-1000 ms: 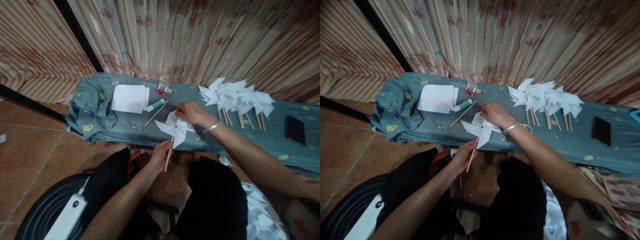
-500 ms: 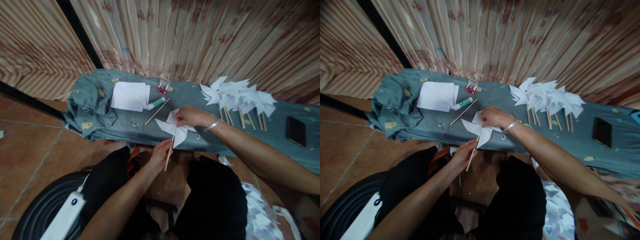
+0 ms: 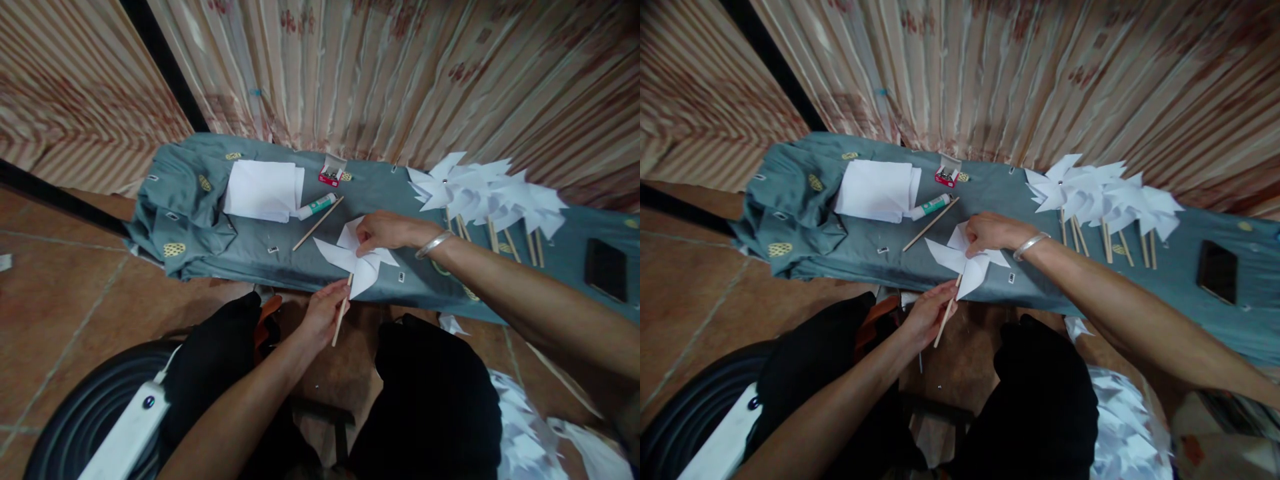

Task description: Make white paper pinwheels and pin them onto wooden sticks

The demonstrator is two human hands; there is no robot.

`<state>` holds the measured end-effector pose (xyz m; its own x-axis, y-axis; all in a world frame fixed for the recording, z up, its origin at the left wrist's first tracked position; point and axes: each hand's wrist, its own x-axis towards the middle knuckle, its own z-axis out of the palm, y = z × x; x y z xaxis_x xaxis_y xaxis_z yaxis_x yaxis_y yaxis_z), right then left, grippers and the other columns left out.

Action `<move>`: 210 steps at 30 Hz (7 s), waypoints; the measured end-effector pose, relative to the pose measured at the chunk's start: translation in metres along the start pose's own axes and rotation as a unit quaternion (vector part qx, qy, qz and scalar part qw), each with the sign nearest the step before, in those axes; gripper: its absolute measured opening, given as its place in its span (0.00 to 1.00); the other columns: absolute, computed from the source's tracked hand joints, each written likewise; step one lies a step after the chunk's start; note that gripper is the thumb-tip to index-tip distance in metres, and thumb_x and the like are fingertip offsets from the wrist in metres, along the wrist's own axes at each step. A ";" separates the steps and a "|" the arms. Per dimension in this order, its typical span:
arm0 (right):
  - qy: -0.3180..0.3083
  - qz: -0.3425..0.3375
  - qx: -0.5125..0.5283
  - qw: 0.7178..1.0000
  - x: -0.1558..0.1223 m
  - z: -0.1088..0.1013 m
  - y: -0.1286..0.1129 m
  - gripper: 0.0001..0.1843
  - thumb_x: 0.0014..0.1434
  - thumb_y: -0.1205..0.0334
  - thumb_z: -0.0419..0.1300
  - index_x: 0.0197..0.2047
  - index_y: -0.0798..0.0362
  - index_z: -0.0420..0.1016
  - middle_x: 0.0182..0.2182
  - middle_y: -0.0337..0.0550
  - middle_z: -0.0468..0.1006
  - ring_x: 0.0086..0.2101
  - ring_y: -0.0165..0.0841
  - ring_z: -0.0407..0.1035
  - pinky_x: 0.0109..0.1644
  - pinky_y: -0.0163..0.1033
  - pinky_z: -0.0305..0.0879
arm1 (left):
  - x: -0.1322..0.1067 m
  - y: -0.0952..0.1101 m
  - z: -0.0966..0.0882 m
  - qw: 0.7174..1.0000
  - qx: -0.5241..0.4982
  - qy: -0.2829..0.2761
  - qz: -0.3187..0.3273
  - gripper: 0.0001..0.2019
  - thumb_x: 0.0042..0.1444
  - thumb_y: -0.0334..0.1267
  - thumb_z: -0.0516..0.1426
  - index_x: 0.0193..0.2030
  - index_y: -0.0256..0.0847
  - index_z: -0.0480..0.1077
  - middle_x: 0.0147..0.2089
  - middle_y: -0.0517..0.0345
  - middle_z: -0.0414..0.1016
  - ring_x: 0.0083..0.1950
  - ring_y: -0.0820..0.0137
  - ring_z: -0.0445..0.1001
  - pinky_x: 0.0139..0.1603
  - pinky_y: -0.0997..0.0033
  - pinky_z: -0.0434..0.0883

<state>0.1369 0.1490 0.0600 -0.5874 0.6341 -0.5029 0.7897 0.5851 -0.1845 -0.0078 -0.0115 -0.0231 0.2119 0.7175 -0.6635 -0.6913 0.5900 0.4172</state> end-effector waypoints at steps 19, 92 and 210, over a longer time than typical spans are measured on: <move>-0.080 -0.029 -0.041 0.996 0.017 -0.011 0.003 0.20 0.52 0.48 0.65 0.32 0.60 0.78 0.27 0.46 0.78 0.25 0.31 0.63 0.30 0.36 0.51 | -0.001 0.000 0.001 1.000 -0.024 -0.004 -0.017 0.14 0.36 0.29 0.72 0.32 0.31 0.79 0.24 0.60 0.74 0.21 0.83 0.62 0.22 0.83 0.59; -0.228 -0.086 0.227 0.943 0.028 0.001 0.024 0.20 0.58 0.52 0.56 0.20 0.54 0.69 0.16 0.32 0.64 0.20 0.25 0.58 0.29 0.33 0.53 | -0.022 -0.002 0.003 0.992 0.066 -0.023 -0.103 0.27 0.41 0.52 0.69 0.42 0.31 0.77 0.17 0.66 0.63 0.16 0.84 0.49 0.20 0.74 0.39; 0.498 0.089 0.727 0.465 -0.067 0.071 0.024 0.22 0.40 0.41 0.72 0.35 0.47 0.82 0.34 0.40 0.83 0.35 0.35 0.74 0.39 0.38 0.68 | 0.021 0.035 0.089 0.919 0.307 -0.144 0.201 0.23 0.49 0.48 0.59 0.46 0.33 0.75 0.21 0.64 0.68 0.16 0.81 0.51 0.20 0.74 0.44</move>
<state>0.2082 0.0847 0.0291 0.2897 0.9505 -0.1126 -0.2981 -0.0222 -0.9543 0.0340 0.0569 0.0323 0.2597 0.9391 -0.2249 -0.2530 0.2909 0.9227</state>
